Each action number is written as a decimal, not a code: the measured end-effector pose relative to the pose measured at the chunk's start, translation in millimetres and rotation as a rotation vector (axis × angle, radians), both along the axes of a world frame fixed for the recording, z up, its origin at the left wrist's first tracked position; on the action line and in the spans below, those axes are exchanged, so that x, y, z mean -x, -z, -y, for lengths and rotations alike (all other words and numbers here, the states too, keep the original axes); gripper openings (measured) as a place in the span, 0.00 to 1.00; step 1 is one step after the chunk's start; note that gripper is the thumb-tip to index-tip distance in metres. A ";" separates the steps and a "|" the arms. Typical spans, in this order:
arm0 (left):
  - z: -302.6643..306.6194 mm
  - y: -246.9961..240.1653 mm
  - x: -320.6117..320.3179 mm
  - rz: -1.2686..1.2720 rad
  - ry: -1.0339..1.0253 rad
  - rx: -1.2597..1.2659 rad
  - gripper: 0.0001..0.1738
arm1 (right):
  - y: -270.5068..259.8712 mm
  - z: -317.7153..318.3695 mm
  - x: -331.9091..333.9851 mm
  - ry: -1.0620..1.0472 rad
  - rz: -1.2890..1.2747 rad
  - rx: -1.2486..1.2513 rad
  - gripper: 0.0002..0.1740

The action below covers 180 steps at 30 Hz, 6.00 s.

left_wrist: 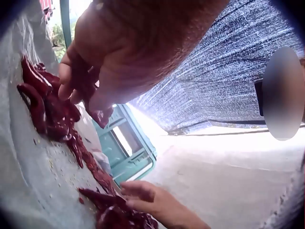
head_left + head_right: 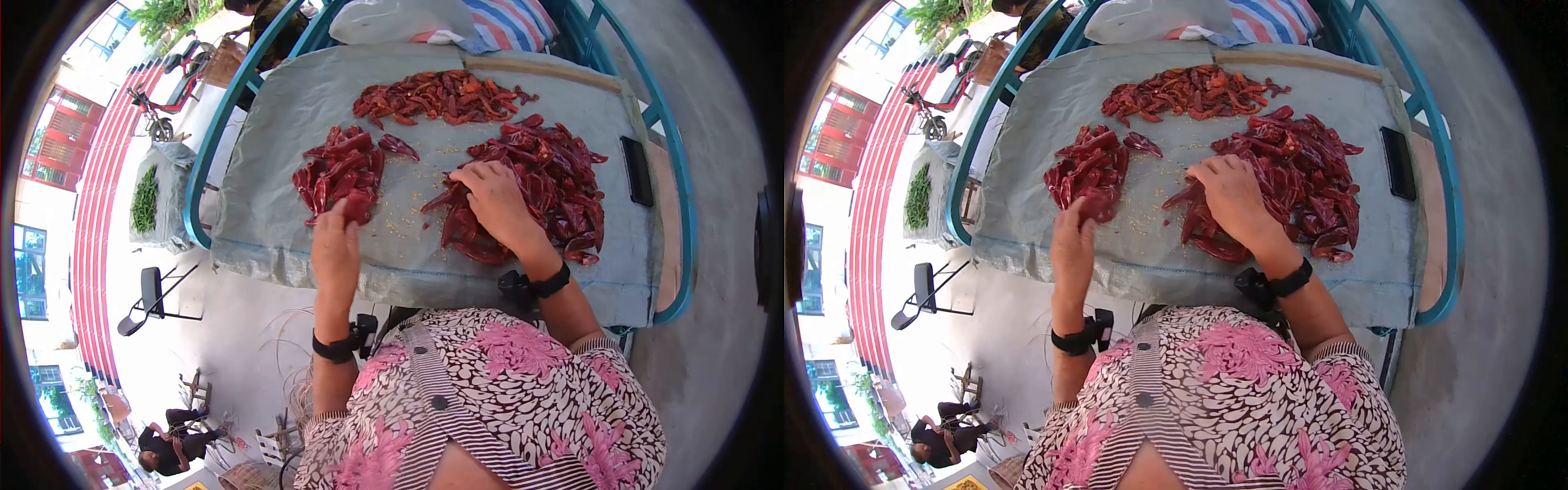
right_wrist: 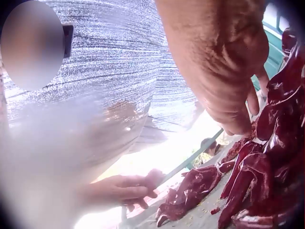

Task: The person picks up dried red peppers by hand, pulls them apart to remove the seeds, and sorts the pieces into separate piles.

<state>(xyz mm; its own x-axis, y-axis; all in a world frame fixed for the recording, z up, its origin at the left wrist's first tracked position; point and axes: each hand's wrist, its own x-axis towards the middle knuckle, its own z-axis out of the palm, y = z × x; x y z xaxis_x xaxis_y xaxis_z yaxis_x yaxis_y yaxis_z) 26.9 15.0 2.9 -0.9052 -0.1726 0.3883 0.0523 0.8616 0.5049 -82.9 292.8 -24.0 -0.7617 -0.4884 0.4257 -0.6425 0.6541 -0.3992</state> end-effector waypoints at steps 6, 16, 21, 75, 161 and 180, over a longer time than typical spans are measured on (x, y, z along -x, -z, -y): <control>30.2 4.6 24.0 -0.074 -0.177 0.142 0.29 | 14.5 2.2 13.9 -0.024 -0.030 -0.155 0.15; -46.4 3.6 33.1 -0.068 0.355 0.097 0.27 | -28.9 10.8 -11.3 -0.143 0.299 0.114 0.10; -37.7 5.5 28.8 0.198 0.350 0.054 0.22 | -14.1 2.4 -18.4 -0.078 0.292 0.223 0.16; -27.7 5.7 38.4 0.203 0.206 -0.354 0.25 | -25.2 27.4 -3.1 0.062 0.142 0.063 0.18; -12.5 17.1 50.5 0.070 -0.062 0.060 0.28 | 14.8 23.8 -10.9 0.064 0.082 -0.171 0.23; -59.3 26.0 39.2 0.350 0.223 -0.443 0.36 | -12.6 41.4 -6.4 -0.002 0.306 0.376 0.14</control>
<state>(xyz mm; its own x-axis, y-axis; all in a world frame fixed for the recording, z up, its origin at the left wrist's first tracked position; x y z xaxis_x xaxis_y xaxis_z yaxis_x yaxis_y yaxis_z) -12.4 74.3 -23.1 -0.9991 -0.0415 -0.0045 -0.0267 0.5526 0.8330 -76.5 251.4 -11.4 -0.8787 -0.3452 0.3296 -0.4598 0.4268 -0.7787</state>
